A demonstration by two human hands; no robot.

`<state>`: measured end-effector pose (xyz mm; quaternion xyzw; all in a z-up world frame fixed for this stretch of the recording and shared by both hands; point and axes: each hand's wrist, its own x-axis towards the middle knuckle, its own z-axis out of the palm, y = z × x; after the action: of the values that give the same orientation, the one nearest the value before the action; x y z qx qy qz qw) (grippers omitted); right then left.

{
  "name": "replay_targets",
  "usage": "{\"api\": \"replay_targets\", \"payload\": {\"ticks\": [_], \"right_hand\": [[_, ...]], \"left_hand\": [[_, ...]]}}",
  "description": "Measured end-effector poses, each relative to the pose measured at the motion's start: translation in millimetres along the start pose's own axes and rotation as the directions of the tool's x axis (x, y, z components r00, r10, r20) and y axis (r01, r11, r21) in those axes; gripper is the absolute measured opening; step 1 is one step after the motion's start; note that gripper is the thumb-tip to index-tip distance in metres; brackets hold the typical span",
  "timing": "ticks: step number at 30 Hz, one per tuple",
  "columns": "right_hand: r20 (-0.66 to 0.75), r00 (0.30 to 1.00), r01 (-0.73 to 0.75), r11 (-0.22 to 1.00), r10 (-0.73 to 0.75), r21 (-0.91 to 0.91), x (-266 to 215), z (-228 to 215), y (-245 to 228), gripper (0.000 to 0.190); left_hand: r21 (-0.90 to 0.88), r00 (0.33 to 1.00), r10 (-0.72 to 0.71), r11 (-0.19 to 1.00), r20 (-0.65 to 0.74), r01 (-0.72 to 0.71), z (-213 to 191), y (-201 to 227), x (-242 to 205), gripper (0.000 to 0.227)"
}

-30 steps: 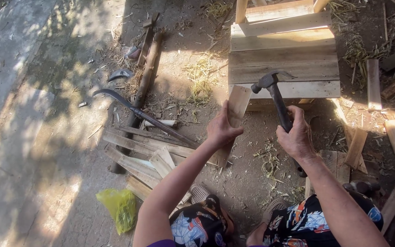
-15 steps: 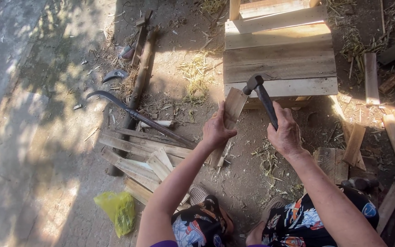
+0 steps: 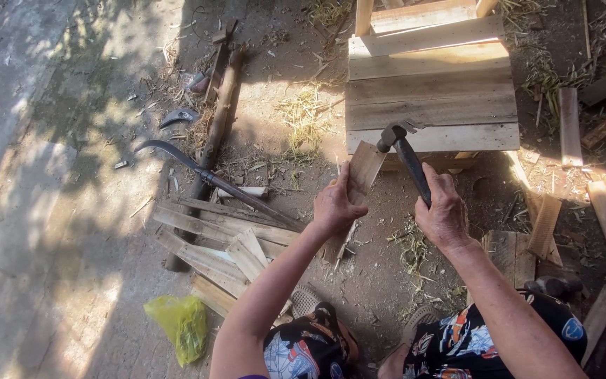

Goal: Removing nails from wooden planks using the claw of a hammer.

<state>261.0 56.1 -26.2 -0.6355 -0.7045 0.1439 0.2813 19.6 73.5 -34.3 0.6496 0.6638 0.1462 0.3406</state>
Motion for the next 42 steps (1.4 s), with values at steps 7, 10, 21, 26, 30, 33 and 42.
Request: {"api": "replay_targets", "payload": {"ticks": [7,10,21,26,30,33,42], "right_hand": [[0.020,1.000,-0.001,0.999,0.002,-0.047,-5,2,5,0.078],[-0.034,0.998,0.050,0.998,-0.051,-0.037,-5,-1,-3,0.077],[-0.012,0.995,0.099,0.987,-0.102,-0.129,-12,1,-3,0.078],[-0.057,0.995,0.073,0.993,-0.078,-0.089,-16,3,-5,0.080],[0.019,1.000,0.019,1.000,-0.019,-0.013,-13,11,-1,0.077],[-0.012,1.000,0.004,0.996,-0.003,0.086,-11,10,-6,0.076],[-0.048,0.998,-0.023,0.991,0.030,0.132,-17,11,-9,0.075]], "left_hand": [[0.007,0.999,-0.030,1.000,0.019,0.030,5,-3,-5,0.115],[-0.021,1.000,-0.007,1.000,0.016,0.007,9,-10,0,0.116],[-0.019,1.000,-0.004,1.000,0.013,0.005,12,-12,1,0.115],[-0.027,1.000,0.003,1.000,-0.002,-0.003,10,-13,0,0.115],[-0.036,1.000,0.011,0.999,-0.006,-0.011,8,-10,0,0.115],[-0.031,1.000,0.013,0.999,-0.005,-0.014,5,-9,0,0.115],[-0.019,1.000,0.011,1.000,0.004,-0.011,9,-11,-2,0.116]]}}
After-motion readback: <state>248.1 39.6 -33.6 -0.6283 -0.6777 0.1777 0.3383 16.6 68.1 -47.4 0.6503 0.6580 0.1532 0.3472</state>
